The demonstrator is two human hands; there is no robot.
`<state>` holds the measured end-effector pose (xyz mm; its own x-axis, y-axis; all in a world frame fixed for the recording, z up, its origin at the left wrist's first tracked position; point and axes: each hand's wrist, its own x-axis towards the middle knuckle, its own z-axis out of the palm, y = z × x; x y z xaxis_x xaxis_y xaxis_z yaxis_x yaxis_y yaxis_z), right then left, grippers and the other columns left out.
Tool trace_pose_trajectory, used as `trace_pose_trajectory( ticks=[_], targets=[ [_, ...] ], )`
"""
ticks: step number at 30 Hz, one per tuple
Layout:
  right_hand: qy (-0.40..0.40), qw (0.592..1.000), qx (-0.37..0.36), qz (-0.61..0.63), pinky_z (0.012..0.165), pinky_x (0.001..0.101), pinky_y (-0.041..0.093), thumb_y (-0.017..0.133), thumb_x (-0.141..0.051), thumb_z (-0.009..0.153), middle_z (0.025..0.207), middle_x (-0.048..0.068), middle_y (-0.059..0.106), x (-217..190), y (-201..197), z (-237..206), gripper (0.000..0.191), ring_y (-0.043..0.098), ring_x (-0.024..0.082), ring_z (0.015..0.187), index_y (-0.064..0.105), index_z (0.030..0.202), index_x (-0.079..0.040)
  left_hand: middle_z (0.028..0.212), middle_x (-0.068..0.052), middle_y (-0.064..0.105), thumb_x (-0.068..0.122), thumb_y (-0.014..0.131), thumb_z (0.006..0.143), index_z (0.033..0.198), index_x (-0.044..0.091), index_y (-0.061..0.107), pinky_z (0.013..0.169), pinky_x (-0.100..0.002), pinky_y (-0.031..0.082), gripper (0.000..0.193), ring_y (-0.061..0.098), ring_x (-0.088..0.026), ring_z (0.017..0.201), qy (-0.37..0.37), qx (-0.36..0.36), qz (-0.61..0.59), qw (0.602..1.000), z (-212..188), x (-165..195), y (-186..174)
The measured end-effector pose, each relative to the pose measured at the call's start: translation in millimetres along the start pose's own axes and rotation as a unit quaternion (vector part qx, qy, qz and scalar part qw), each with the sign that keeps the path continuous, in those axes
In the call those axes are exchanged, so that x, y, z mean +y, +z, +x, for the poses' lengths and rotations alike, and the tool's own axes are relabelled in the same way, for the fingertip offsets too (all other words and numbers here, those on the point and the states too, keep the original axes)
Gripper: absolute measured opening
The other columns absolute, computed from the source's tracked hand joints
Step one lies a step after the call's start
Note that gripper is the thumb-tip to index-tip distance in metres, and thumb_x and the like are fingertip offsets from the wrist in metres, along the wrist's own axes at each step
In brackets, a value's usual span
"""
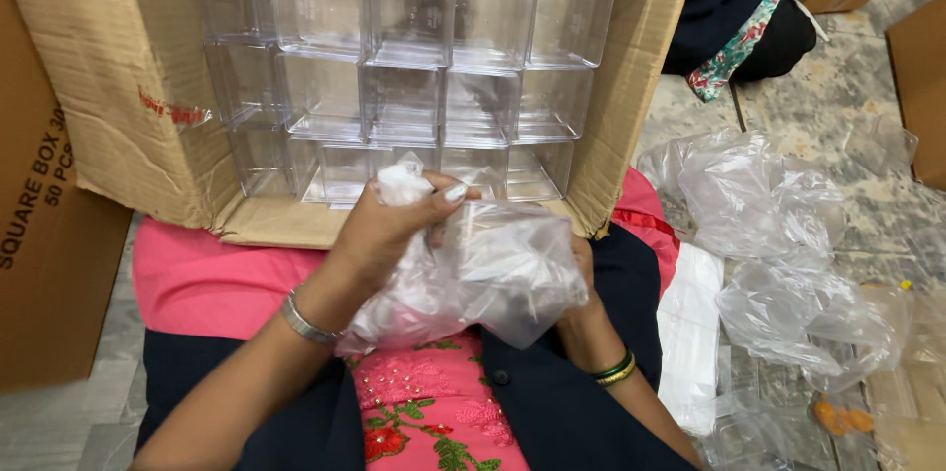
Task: The person sits on the floor and packs small clear plastic boxes into clear plastic bags, twisting the bags closed, and places the bagged boxes into a large cardboard box. They repeat this bagging cycle for multiple boxes throughout the episode.
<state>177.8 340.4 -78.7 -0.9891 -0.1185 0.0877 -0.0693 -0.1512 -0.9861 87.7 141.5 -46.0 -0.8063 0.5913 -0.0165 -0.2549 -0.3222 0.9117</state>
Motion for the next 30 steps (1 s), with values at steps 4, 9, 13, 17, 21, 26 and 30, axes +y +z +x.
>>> trace_pose_trajectory(
  ticks=[4, 9, 13, 17, 21, 26, 30],
  targets=[
    [-0.080, 0.962, 0.035, -0.260, 0.096, 0.0430, 0.053, 0.063, -0.042, 0.090, 0.128, 0.015, 0.066, -23, 18, -18, 0.062, 0.065, 0.028, 0.111, 0.058, 0.136, -0.001, 0.078, 0.002, 0.063, 0.016, 0.076, 0.097, 0.093, 0.004, 0.070, 0.057, -0.024, 0.043, 0.014, 0.051, -0.005, 0.066, 0.083, 0.154, 0.161, 0.971, 0, -24, 6],
    [-0.029, 0.971, 0.061, -0.228, 0.091, 0.0465, 0.053, 0.068, -0.041, 0.090, 0.120, 0.015, 0.069, -10, 27, -55, 0.058, 0.065, 0.030, 0.105, 0.062, 0.132, -0.001, 0.077, 0.001, 0.071, 0.018, 0.075, 0.094, 0.094, 0.006, 0.071, 0.062, -0.024, 0.050, 0.012, 0.061, -0.006, 0.068, 0.146, 0.178, 0.331, 0.915, 9, -57, -6],
    [0.049, 0.994, 0.101, -0.003, 0.087, 0.0474, 0.053, 0.066, -0.030, 0.096, 0.112, 0.015, 0.068, 14, 3, -81, 0.042, 0.063, 0.029, 0.098, 0.064, 0.124, 0.002, 0.075, 0.001, 0.068, 0.019, 0.078, 0.092, 0.092, 0.006, 0.071, 0.062, -0.028, 0.050, 0.014, 0.061, -0.008, 0.067, 0.103, 0.169, 0.344, 0.918, 17, -66, -4],
    [-0.022, 0.952, 0.304, 0.035, 0.083, 0.0462, 0.053, 0.064, -0.023, 0.097, 0.105, 0.014, 0.067, 25, -85, -90, 0.031, 0.061, 0.027, 0.093, 0.064, 0.114, 0.003, 0.083, 0.000, 0.066, 0.015, 0.083, 0.088, 0.102, 0.004, 0.070, 0.068, -0.028, 0.049, 0.022, 0.058, -0.010, 0.075, 0.095, 0.140, 0.248, 0.954, 15, -39, -6],
    [-0.163, 0.750, 0.640, -0.040, 0.079, 0.0450, 0.053, 0.062, -0.017, 0.098, 0.098, 0.013, 0.066, 28, -224, -126, 0.021, 0.060, 0.025, 0.087, 0.064, 0.104, 0.003, 0.113, 0.006, 0.063, 0.010, 0.078, 0.080, 0.124, 0.005, 0.058, 0.093, -0.022, 0.047, 0.048, 0.058, -0.005, 0.107, 0.177, 0.047, 0.163, 0.969, 2, 2, -3],
    [-0.142, 0.490, 0.813, -0.280, 0.075, 0.0467, 0.053, 0.060, -0.013, 0.102, 0.088, 0.013, 0.066, 77, -315, -198, 0.021, 0.057, 0.024, 0.079, 0.062, 0.093, 0.006, 0.097, 0.004, 0.061, 0.012, 0.067, 0.098, 0.125, 0.007, 0.067, 0.078, -0.021, 0.043, 0.028, 0.052, -0.004, 0.088, 0.086, 0.069, 0.112, 0.988, -16, 27, 4],
    [-0.055, 0.493, 0.811, -0.311, 0.093, 0.0429, 0.054, 0.065, -0.003, 0.093, 0.119, 0.025, 0.065, 78, -331, -208, 0.032, 0.065, 0.033, 0.105, 0.057, 0.120, 0.012, 0.105, 0.004, 0.062, 0.010, 0.069, 0.103, 0.127, 0.004, 0.067, 0.081, -0.020, 0.044, 0.024, 0.053, -0.005, 0.092, 0.119, 0.079, 0.163, 0.976, -28, 45, -8]
  ],
)
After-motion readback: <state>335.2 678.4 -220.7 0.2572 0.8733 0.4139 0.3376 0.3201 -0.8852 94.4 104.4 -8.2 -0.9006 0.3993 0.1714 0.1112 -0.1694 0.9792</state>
